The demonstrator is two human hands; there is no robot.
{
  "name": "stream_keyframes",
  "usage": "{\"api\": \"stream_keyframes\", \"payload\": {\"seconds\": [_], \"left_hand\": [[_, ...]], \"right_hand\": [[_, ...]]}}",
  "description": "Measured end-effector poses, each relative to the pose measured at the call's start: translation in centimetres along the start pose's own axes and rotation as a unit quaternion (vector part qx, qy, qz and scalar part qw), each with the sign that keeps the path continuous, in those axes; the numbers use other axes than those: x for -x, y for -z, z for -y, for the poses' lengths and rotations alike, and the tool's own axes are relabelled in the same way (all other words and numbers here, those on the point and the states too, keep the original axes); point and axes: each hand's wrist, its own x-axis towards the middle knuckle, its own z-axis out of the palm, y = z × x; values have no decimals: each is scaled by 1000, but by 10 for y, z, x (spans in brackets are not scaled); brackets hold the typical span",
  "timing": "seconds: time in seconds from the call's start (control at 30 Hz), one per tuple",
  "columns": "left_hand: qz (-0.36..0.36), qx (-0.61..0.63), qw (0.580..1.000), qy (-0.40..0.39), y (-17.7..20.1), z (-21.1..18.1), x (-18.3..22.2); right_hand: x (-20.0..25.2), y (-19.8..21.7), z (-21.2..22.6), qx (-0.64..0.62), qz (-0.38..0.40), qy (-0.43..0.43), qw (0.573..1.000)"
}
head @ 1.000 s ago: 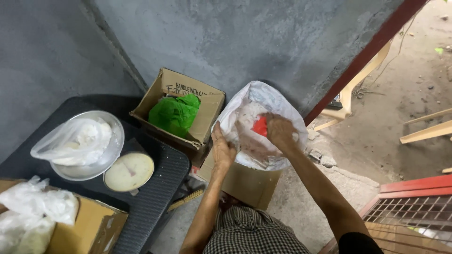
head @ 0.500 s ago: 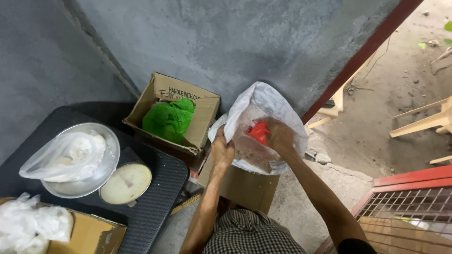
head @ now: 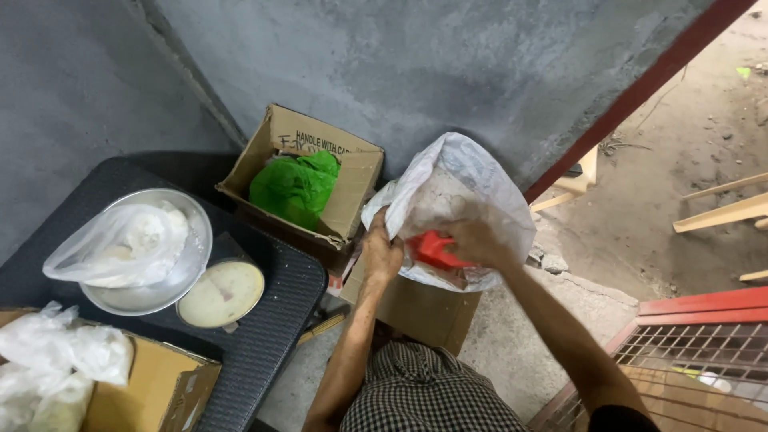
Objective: Measuring and weighing a white substance using a scale and plastic bags.
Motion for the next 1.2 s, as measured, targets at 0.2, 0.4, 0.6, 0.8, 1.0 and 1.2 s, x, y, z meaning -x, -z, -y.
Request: {"api": "stream_keyframes", "payload": {"seconds": [0.2, 0.4, 0.6, 0.8, 1.0, 1.2], "left_hand": [[7, -10, 1000, 23, -4, 0, 2], [5, -21, 1000, -15, -9, 9, 0], [14, -3, 999, 31, -1, -1, -2], [-1, -16, 1000, 3, -7, 11, 0], [10, -14, 1000, 21, -3, -4, -1], [15, -3, 1000, 4, -3, -5, -1]], "right_hand": [[-49, -50, -4, -58, -113, -66, 990], [-52, -48, -9, -103, -219, 21, 970], [-28, -30, -24, -145, -256, -64, 954], [9, -10, -58, -41, -297, 76, 951], [-26, -51, -58, -13, -141, 12, 990], [-44, -44, -21, 12, -171, 29, 985]]}}
